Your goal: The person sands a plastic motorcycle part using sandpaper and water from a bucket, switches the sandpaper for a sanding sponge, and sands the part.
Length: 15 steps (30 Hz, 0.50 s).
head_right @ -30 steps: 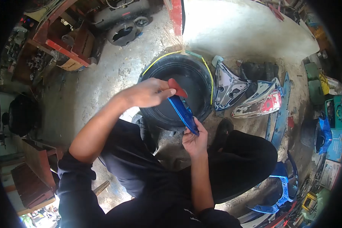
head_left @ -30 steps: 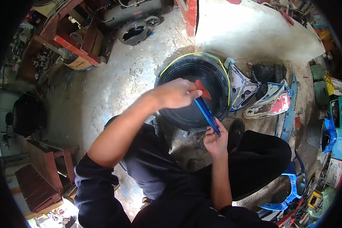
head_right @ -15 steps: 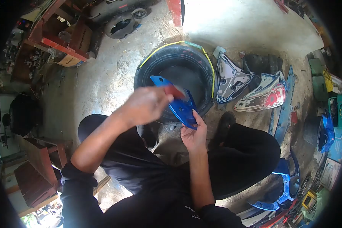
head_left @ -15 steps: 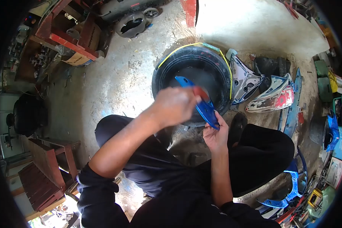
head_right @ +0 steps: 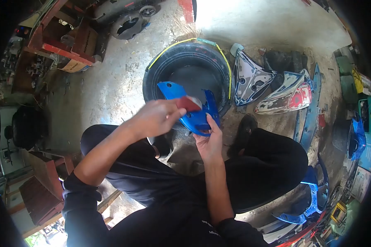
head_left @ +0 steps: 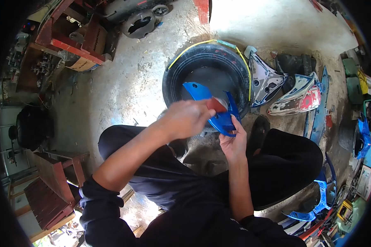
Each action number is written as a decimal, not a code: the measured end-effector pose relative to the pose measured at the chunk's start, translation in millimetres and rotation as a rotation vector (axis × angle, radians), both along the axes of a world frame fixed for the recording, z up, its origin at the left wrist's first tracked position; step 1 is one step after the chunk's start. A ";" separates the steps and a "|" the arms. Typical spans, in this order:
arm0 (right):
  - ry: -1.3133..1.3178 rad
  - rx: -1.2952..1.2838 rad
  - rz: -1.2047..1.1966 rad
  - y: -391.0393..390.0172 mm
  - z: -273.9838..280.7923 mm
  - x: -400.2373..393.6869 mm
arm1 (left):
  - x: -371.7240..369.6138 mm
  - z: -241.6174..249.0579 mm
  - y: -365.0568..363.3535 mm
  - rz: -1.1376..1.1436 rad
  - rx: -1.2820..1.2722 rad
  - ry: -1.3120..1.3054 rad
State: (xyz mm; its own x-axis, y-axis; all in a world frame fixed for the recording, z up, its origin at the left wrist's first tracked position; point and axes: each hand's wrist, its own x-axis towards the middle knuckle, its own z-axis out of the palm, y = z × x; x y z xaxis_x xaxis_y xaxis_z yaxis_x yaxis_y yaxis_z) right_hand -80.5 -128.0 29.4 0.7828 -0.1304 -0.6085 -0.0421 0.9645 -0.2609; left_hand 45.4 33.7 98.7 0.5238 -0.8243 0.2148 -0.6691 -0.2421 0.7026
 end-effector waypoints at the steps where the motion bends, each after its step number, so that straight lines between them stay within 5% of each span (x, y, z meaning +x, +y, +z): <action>1: 0.011 -0.002 0.004 0.3 2.3 1.1 | 3.1 10.0 0.7 0.183 0.181 -0.104; 3: 0.051 0.050 -0.059 0.9 3.3 1.7 | 8.8 17.9 4.0 0.488 0.406 -0.277; 4: 0.064 0.051 -0.052 1.3 0.8 -1.7 | 9.5 23.0 6.0 0.447 0.407 -0.340; 6: 0.049 0.013 -0.012 2.0 -3.1 0.8 | -1.3 12.9 8.9 0.220 0.305 0.040; 8: 0.019 0.001 0.009 5.1 0.1 0.7 | -5.9 7.6 9.2 0.067 0.300 0.142; 11: 0.004 -0.018 0.015 6.3 6.8 -0.7 | 1.7 7.3 10.0 0.458 0.491 -0.212; 12: 0.006 -0.021 0.001 7.4 8.1 -1.2 | 4.8 19.5 13.3 0.421 0.553 -0.239; 15: -0.013 -0.035 0.013 5.9 -2.3 -2.9 | -9.0 15.8 14.8 0.101 0.300 0.223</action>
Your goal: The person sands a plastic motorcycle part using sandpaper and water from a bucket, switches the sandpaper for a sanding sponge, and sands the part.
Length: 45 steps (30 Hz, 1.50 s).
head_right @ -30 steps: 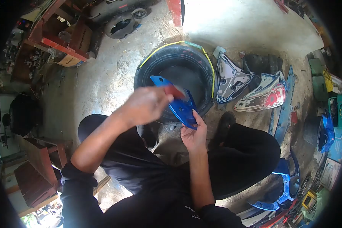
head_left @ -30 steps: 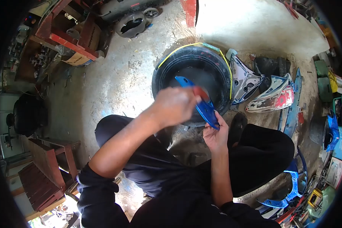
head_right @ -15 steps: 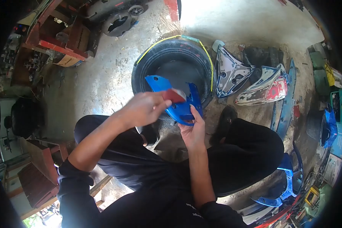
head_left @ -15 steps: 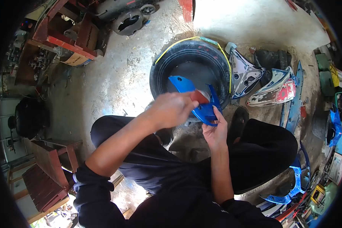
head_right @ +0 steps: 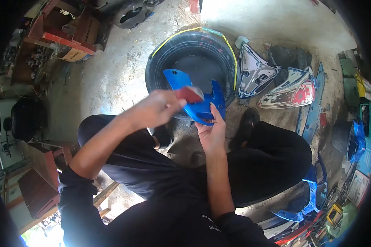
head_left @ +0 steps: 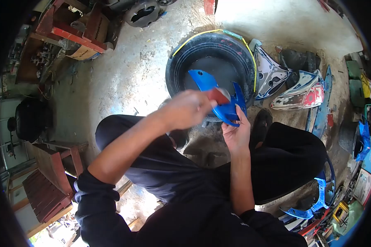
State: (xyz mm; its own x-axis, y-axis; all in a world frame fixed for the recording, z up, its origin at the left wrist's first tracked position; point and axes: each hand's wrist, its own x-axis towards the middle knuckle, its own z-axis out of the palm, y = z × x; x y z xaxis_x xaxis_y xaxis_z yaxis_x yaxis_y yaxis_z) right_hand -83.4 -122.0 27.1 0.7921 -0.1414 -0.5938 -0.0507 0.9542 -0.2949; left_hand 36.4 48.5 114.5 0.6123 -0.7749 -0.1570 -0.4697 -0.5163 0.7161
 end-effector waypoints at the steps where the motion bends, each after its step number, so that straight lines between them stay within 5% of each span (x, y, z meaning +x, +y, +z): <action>1: 0.028 -0.010 0.004 -0.3 -0.5 0.0 | -7.9 -9.3 -5.8 0.005 -0.202 -0.141; 3: 0.010 -0.050 0.036 -0.3 -4.6 -2.2 | 4.6 -6.2 -1.9 0.030 0.258 -0.414; 4: -0.013 -0.031 0.021 -0.5 -3.2 -2.1 | 6.6 2.8 -4.7 0.281 0.218 -0.405; 5: -0.037 -0.011 0.010 -0.5 -0.7 -2.9 | 11.6 -0.1 0.5 0.241 0.278 -0.445; 8: -0.011 -0.057 0.009 0.1 2.7 0.0 | -1.3 1.2 -3.5 0.037 0.023 0.130; 13: 0.005 -0.099 -0.004 3.1 5.4 -5.1 | 14.1 -4.9 -4.3 0.247 0.219 -0.531; 15: -0.008 -0.193 -0.005 2.4 6.8 -2.0 | 9.2 -4.3 -6.5 0.027 0.088 0.043; 16: -0.013 -0.192 -0.011 2.5 5.2 -1.1 | -1.5 -5.5 -9.8 -0.016 -0.058 0.092; 17: -0.016 -0.181 -0.012 1.9 1.6 -2.1 | 1.3 -9.8 -10.3 -0.021 -0.060 0.090; 19: -0.013 -0.176 -0.016 -0.5 0.8 -3.8 | 9.5 -9.8 -14.4 0.095 0.113 -0.387; 21: -0.024 -0.159 -0.025 1.8 3.4 -5.8 | 12.2 -8.9 -13.6 0.270 0.263 -0.382; 24: -0.038 -0.169 -0.040 -0.4 6.6 -2.6 | 5.4 -6.8 -16.5 -0.059 -0.007 0.028; 29: -0.075 -0.173 -0.048 -0.1 9.0 -6.4 | 17.4 -1.5 -19.5 0.230 0.197 -0.350; 31: -0.081 -0.178 -0.049 1.0 12.7 -3.8 | 15.6 1.0 -19.5 -0.095 0.071 -0.047; 33: -0.083 -0.189 -0.054 -0.1 13.9 -0.6 | 8.9 0.4 -21.9 -0.178 0.007 0.059; 37: -0.122 -0.104 -0.066 -4.0 3.2 -6.8 | 21.0 6.6 -21.9 0.270 0.131 -0.337; 39: -0.096 -0.152 -0.075 -4.0 7.9 -3.2 | 19.6 1.8 -16.2 0.041 0.039 -0.220; 41: -0.077 -0.174 -0.063 -0.7 14.9 1.2 | 4.7 1.8 -22.1 -0.144 -0.043 0.205; 43: -0.044 -0.200 -0.046 -2.2 10.6 1.1 | 7.1 -1.0 -22.2 -0.063 0.056 -0.031; 45: -0.096 -0.077 -0.064 -5.4 -1.5 -4.1 | 18.6 -4.4 -18.9 0.299 0.067 -0.344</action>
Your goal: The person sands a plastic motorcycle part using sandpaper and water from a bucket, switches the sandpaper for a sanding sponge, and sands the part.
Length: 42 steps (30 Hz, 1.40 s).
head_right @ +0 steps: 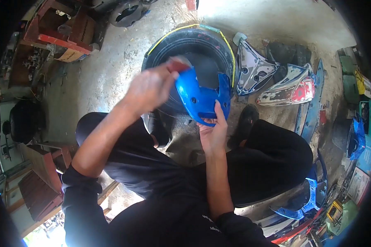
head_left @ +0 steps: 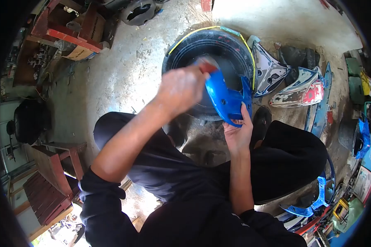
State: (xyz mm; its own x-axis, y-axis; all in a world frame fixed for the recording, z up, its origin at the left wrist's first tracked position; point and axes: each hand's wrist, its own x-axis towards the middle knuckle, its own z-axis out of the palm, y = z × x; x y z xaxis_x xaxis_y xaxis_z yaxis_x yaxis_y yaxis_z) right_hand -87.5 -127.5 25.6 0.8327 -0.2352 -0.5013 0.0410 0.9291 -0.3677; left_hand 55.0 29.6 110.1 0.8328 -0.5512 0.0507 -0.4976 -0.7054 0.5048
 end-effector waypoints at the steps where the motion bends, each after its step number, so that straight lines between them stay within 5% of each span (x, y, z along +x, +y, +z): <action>1: -0.044 -0.016 0.017 -1.3 -0.2 -0.5 | 5.3 5.9 4.4 -0.021 0.097 -0.027; 2: -0.048 -0.015 0.019 0.1 2.0 0.6 | 3.7 5.9 4.9 -0.018 0.098 -0.032; 4: 0.047 -0.084 -0.026 4.7 12.2 5.3 | -3.8 6.6 1.2 -0.435 -0.024 0.423; 5: 0.046 -0.086 -0.028 3.9 11.1 5.2 | -8.8 6.3 -1.8 -0.469 -0.098 0.516; 6: 0.037 -0.065 -0.025 2.8 7.8 4.1 | -6.5 5.7 -2.6 -0.469 -0.101 0.516; 8: 0.041 -0.040 -0.016 1.4 0.9 -1.1 | 0.5 3.7 -0.2 -0.126 -0.103 -0.001; 9: 0.012 -0.074 0.009 -0.4 -0.9 -2.6 | 6.0 9.3 2.4 -0.012 -0.014 -0.051; 10: -0.025 -0.110 0.035 -1.1 -0.5 -0.7 | 4.0 8.0 3.8 -0.009 -0.012 -0.053; 12: 0.041 -0.118 0.003 4.0 8.6 6.3 | -2.0 3.0 3.9 -0.322 0.013 0.356; 14: 0.119 -0.132 -0.029 5.9 12.8 8.1 | -9.3 -2.2 0.7 -0.436 -0.094 0.360; 17: -0.022 -0.019 0.038 -1.9 -3.6 -2.1 | -0.9 8.7 -1.2 0.014 0.148 0.036; 18: -0.019 -0.016 0.038 0.1 -3.0 -4.1 | 1.6 9.5 1.5 0.036 0.232 0.067; 21: 0.040 -0.046 -0.004 -1.9 -8.8 1.3 | -28.5 0.5 0.5 -0.375 -0.127 0.437; 22: 0.036 -0.054 -0.009 -1.2 -5.4 2.7 | -40.0 -4.4 -1.8 -0.392 -0.097 0.257; 25: 0.066 -0.030 -0.030 1.5 -3.3 0.0 | -13.2 7.2 -3.9 -0.058 0.182 0.112; 26: 0.077 -0.028 -0.026 0.5 -7.3 -5.1 | -7.0 3.8 3.0 0.008 0.085 0.071; 29: 0.041 -0.037 -0.032 -1.7 -19.1 2.7 | -21.8 -16.7 7.7 -0.372 -0.057 0.373; 30: 0.037 -0.038 -0.036 0.1 -14.9 4.8 | -33.6 -13.4 -0.1 -0.434 -0.258 0.191; 34: 0.079 -0.019 -0.049 3.9 -5.6 0.2 | -4.9 5.1 2.6 0.025 0.232 0.032; 36: 0.008 -0.045 -0.051 1.8 -12.5 4.7 | -6.0 4.2 7.1 -0.015 0.193 -0.045; 38: 0.021 -0.052 -0.041 3.2 -6.2 8.1 | -24.8 -18.9 6.5 -0.501 -0.190 0.071; 40: 0.087 -0.068 -0.074 6.5 1.2 10.1 | -26.2 -9.2 -1.4 -0.477 -0.172 -0.032; 42: 0.106 -0.044 -0.070 6.5 1.7 5.2 | -6.3 3.2 1.8 -0.064 0.220 -0.002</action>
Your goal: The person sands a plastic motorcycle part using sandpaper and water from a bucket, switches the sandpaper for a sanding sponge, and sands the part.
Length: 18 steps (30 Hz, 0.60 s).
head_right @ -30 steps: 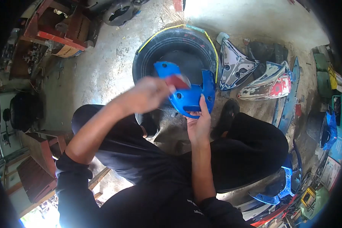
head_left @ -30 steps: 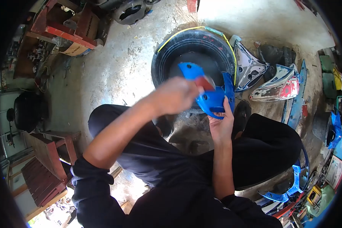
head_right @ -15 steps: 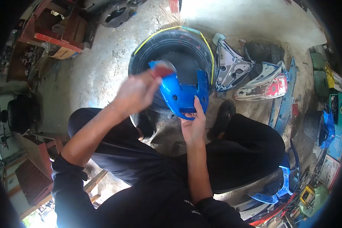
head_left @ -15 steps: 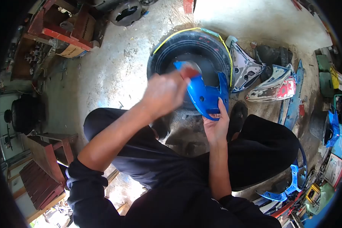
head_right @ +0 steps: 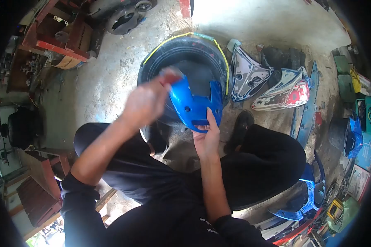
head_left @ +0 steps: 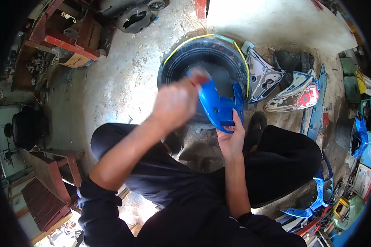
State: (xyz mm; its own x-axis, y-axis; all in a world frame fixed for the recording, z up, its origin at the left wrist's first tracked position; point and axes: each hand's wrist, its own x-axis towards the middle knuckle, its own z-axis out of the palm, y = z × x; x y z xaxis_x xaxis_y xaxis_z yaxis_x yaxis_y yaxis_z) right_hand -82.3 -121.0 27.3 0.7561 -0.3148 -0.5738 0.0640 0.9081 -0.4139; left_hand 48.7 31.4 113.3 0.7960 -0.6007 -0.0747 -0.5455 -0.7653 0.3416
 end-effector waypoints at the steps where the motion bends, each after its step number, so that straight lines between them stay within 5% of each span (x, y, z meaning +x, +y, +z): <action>1: -0.043 0.029 0.004 0.1 -2.3 -2.1 | 7.9 4.8 1.7 0.107 0.043 -0.043; 2: -0.103 0.059 0.007 0.0 -4.6 1.1 | 4.6 2.3 3.6 0.110 0.046 -0.052; 4: -0.217 0.126 0.060 -8.2 -34.9 -7.5 | -13.4 -11.7 4.0 -0.369 -0.223 0.095; 5: -0.314 0.184 0.116 -12.3 -44.7 -11.7 | -31.2 -16.4 -3.2 -0.396 -0.368 0.140; 9: 0.037 0.040 0.025 4.5 16.5 3.0 | -4.0 -7.3 -4.8 -0.012 0.004 -0.080; 10: 0.040 0.044 0.025 5.5 15.9 -0.7 | 2.3 -0.6 1.6 -0.007 -0.074 -0.221; 13: -0.030 -0.083 0.033 2.1 7.6 -2.1 | -15.0 -10.3 0.9 -0.337 -0.301 -0.022; 16: -0.027 -0.048 0.038 -1.5 2.5 -6.3 | -29.8 -5.6 -8.1 -0.252 -0.041 0.041; 18: -0.052 -0.071 0.090 -1.7 -2.5 -13.3 | -13.4 -6.7 -4.2 -0.040 0.017 -0.159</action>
